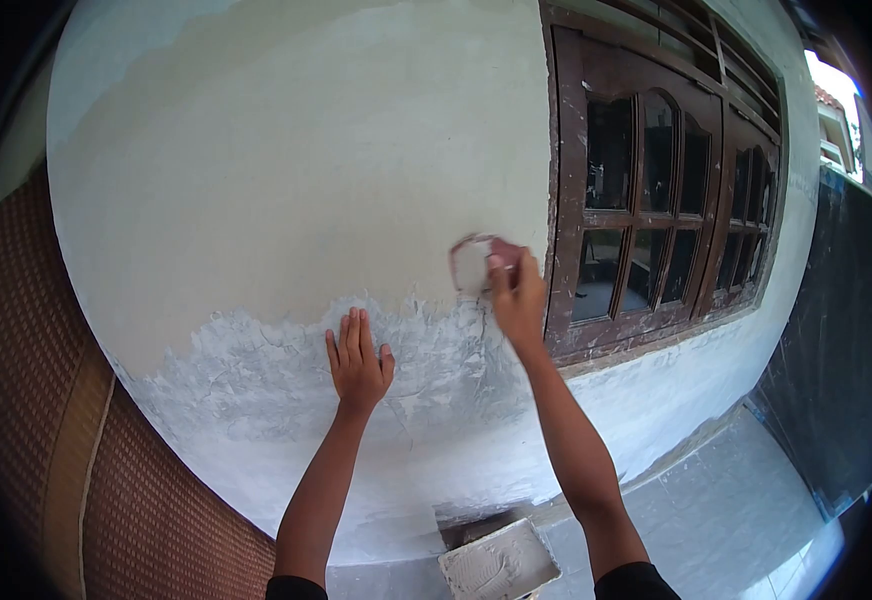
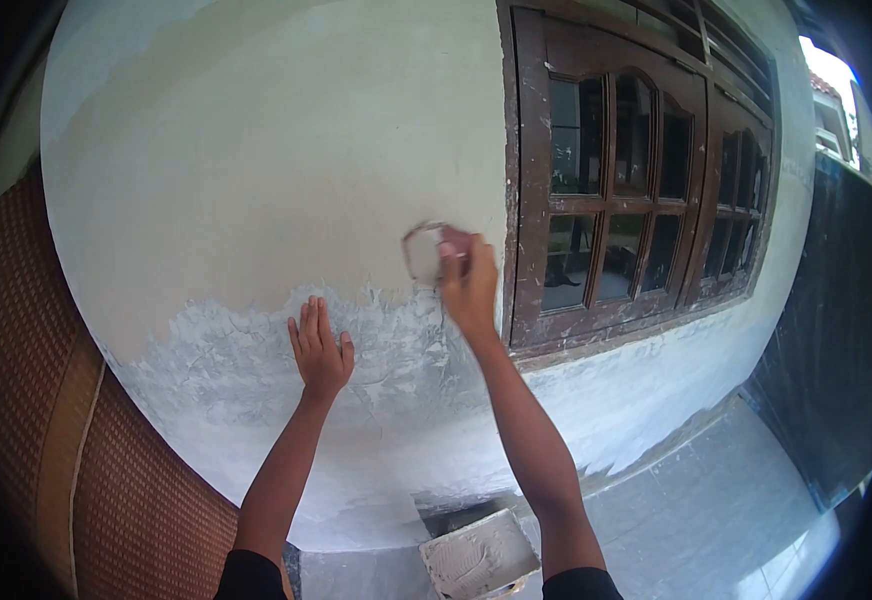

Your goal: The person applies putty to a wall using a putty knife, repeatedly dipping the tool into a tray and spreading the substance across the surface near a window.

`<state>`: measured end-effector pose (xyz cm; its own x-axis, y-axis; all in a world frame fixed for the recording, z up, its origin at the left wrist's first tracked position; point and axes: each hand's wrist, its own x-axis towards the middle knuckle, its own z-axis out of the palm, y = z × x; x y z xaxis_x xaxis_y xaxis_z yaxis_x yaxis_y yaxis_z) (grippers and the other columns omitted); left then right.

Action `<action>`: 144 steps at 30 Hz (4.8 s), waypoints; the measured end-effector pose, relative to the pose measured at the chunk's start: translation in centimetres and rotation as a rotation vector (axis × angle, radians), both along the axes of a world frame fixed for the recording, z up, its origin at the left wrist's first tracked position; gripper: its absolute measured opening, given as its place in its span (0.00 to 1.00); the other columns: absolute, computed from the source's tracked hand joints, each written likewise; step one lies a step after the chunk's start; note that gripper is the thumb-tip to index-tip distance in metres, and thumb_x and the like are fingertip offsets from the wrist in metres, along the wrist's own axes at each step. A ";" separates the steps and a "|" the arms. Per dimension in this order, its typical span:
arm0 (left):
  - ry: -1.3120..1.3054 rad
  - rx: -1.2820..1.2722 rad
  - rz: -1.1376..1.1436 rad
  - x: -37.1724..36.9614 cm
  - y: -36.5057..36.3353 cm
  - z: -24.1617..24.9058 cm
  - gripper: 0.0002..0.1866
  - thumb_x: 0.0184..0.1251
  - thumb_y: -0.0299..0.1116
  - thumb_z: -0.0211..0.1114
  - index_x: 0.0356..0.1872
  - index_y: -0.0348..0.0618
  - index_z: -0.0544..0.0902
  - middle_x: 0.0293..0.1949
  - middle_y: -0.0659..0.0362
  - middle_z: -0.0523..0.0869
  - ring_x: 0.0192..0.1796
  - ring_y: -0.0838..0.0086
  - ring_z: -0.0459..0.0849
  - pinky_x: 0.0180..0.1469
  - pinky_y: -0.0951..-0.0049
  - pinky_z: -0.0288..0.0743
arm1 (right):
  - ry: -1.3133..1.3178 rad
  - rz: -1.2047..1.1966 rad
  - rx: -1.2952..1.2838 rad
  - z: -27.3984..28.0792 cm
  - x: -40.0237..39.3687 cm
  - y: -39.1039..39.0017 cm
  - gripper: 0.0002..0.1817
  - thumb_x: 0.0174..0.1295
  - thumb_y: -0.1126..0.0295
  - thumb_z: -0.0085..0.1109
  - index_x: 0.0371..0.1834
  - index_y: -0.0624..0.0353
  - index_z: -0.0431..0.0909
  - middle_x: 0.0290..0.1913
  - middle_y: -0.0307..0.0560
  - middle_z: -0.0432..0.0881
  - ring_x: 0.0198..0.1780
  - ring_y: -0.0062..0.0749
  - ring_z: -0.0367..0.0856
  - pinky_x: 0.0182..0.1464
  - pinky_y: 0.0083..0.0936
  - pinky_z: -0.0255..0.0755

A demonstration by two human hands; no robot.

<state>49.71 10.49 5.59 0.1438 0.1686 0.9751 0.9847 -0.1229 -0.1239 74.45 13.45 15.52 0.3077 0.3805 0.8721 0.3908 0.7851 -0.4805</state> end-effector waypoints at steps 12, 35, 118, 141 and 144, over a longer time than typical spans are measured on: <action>-0.002 -0.004 0.014 0.0 0.0 -0.1 0.31 0.68 0.39 0.50 0.70 0.35 0.64 0.71 0.52 0.64 0.74 0.61 0.60 0.75 0.49 0.48 | 0.241 0.060 -0.064 -0.4 4.1 0.9 0.16 0.69 0.60 0.58 0.49 0.63 0.74 0.40 0.46 0.80 0.37 0.26 0.78 0.38 0.24 0.73; -0.013 0.009 0.000 0.2 0.0 0.0 0.30 0.68 0.39 0.50 0.70 0.34 0.64 0.70 0.51 0.65 0.73 0.61 0.61 0.75 0.49 0.49 | 0.386 0.230 -0.014 1.2 4.7 -2.7 0.18 0.69 0.57 0.56 0.44 0.65 0.74 0.41 0.52 0.78 0.35 0.33 0.79 0.38 0.28 0.73; 0.003 -0.012 -0.003 0.0 0.2 -0.3 0.31 0.68 0.39 0.49 0.70 0.33 0.62 0.71 0.49 0.64 0.74 0.58 0.60 0.75 0.47 0.45 | -0.076 -0.111 0.026 3.1 5.7 -0.1 0.13 0.67 0.62 0.58 0.43 0.62 0.75 0.36 0.56 0.77 0.36 0.45 0.79 0.41 0.38 0.73; 0.008 -0.020 -0.006 0.1 0.0 -0.1 0.33 0.67 0.37 0.50 0.71 0.31 0.59 0.71 0.46 0.62 0.74 0.55 0.58 0.75 0.46 0.43 | -0.397 0.024 0.081 -0.7 -2.5 -4.3 0.10 0.67 0.68 0.55 0.47 0.60 0.77 0.42 0.49 0.80 0.41 0.40 0.76 0.45 0.35 0.70; 0.010 0.020 0.022 -0.1 -0.1 0.1 0.30 0.68 0.39 0.49 0.69 0.34 0.65 0.70 0.51 0.66 0.73 0.60 0.62 0.74 0.48 0.49 | -0.363 -0.044 0.137 -1.0 -2.4 -2.1 0.09 0.65 0.71 0.55 0.45 0.59 0.79 0.43 0.50 0.80 0.41 0.46 0.74 0.45 0.39 0.68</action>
